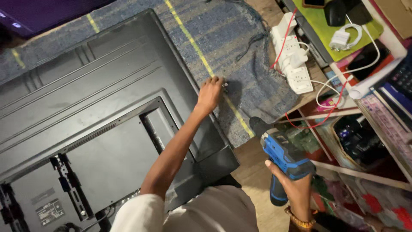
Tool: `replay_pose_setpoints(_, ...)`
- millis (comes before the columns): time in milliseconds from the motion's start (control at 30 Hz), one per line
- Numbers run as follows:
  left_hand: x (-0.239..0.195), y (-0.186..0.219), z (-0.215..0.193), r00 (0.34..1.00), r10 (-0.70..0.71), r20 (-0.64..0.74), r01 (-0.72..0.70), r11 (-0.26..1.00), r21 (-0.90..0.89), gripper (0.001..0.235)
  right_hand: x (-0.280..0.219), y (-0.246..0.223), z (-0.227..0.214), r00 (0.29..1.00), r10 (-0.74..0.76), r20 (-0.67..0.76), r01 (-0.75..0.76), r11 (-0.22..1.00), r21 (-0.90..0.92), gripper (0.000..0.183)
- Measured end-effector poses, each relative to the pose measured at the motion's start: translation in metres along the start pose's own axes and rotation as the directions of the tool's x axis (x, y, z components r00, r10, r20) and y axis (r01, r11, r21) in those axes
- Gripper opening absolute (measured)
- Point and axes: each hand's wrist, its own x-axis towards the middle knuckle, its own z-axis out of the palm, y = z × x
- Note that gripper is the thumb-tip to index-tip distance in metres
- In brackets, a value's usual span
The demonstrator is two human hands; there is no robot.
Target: The person retrieves a cordless drill from a drawer and uses it to remove screws from the back of a television. They then remove the metal mounting brackets and coil the power cable.
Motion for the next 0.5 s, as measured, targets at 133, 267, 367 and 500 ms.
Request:
replay_pose_setpoints(133,-0.075,0.031,-0.054,0.994,-0.089,0.055,0.096,0.986,-0.134,0.023,0.031,0.009,0.015,0.972,-0.233,0.014,0.233,0.967,-0.099,0.044)
replay_pose_setpoints(267,-0.149,0.062,-0.099,0.966,-0.215,0.142,0.242,0.946,-0.215,0.020,0.072,0.014,0.030,0.907,-0.415,0.075,0.421,0.895,-0.149,0.067)
replay_pose_setpoints(367,-0.192,0.071,-0.121,0.969,-0.246,-0.032,0.229,0.935,-0.270,0.021,0.094,0.017,0.036,0.897,-0.428,0.113,0.441,0.886,-0.145,0.069)
replay_pose_setpoints(500,-0.239,0.078,-0.143,0.931,-0.360,0.054,0.364,0.924,-0.119,0.021,0.126,0.027,0.037,0.808,-0.555,0.198,0.586,0.726,-0.360,0.079)
